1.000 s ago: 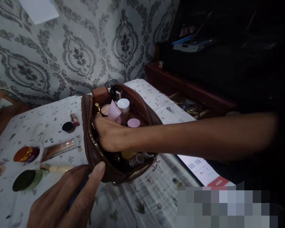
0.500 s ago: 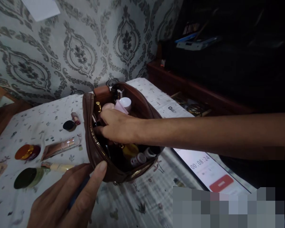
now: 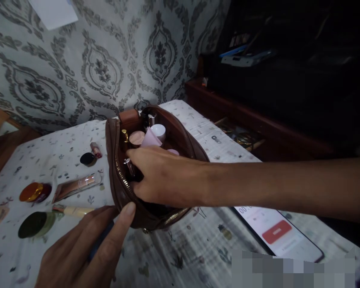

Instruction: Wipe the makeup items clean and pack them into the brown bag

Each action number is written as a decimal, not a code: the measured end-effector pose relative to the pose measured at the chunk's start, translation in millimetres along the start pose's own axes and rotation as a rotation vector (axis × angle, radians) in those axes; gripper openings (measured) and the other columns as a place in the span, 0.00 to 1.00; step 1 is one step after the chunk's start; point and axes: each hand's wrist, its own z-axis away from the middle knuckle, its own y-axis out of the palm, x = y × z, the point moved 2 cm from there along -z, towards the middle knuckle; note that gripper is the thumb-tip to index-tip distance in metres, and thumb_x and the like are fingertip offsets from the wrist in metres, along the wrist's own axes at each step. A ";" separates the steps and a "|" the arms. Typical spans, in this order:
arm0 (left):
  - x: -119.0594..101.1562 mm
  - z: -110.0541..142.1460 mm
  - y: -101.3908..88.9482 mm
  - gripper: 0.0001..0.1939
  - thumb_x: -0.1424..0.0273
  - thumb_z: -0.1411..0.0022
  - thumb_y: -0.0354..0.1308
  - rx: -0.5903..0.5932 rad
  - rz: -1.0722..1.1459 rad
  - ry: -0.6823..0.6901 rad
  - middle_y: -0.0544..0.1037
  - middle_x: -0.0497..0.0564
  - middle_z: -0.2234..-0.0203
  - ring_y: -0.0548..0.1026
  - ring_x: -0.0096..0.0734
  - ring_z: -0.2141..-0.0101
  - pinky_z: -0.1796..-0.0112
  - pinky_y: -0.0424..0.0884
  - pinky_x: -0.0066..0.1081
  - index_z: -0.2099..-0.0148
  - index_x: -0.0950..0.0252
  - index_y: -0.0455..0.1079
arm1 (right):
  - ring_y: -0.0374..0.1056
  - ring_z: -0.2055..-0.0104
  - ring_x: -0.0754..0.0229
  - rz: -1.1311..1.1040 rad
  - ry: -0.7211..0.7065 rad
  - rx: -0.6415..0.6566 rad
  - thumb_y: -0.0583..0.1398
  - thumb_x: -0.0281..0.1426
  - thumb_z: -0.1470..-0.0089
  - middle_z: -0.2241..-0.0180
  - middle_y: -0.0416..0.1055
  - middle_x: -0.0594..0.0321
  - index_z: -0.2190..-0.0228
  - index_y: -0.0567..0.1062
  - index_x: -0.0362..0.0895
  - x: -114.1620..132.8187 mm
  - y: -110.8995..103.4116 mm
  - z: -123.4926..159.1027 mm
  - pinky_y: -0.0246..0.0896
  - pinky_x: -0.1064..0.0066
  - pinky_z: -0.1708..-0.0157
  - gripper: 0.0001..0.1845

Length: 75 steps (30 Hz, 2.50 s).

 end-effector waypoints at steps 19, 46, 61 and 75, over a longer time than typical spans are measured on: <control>-0.4 -2.7 0.9 0.33 0.80 0.32 0.50 0.022 0.016 -0.042 0.78 0.56 0.52 0.77 0.35 0.53 0.56 0.75 0.32 0.28 0.61 0.53 | 0.69 0.67 0.63 -0.196 -0.018 0.030 0.62 0.26 0.49 0.67 0.76 0.63 0.64 0.75 0.42 -15.4 7.7 4.0 0.61 0.75 0.72 0.08; -0.3 -1.9 2.6 0.25 0.81 0.32 0.51 0.003 0.008 0.003 0.78 0.58 0.53 0.79 0.37 0.55 0.58 0.74 0.31 0.34 0.68 0.64 | 0.72 0.64 0.61 -0.004 -0.084 0.053 0.63 0.27 0.44 0.67 0.76 0.59 0.64 0.77 0.39 -12.6 -8.1 1.3 0.63 0.76 0.67 0.05; 0.3 -3.7 2.0 0.28 0.81 0.32 0.48 0.023 0.005 0.025 0.79 0.57 0.53 0.78 0.35 0.55 0.59 0.76 0.27 0.31 0.67 0.60 | 0.69 0.62 0.63 -0.022 -0.268 0.051 0.62 0.22 0.42 0.68 0.74 0.66 0.71 0.79 0.45 -32.6 -1.7 48.7 0.62 0.72 0.61 0.08; 0.1 -5.8 -1.0 0.34 0.82 0.33 0.51 0.008 -0.049 0.004 0.79 0.54 0.56 0.78 0.29 0.58 0.57 0.73 0.23 0.28 0.61 0.53 | 0.71 0.67 0.63 -0.078 -0.169 -0.080 0.61 0.28 0.40 0.69 0.75 0.66 0.64 0.81 0.48 -30.9 -9.4 68.4 0.64 0.74 0.69 0.07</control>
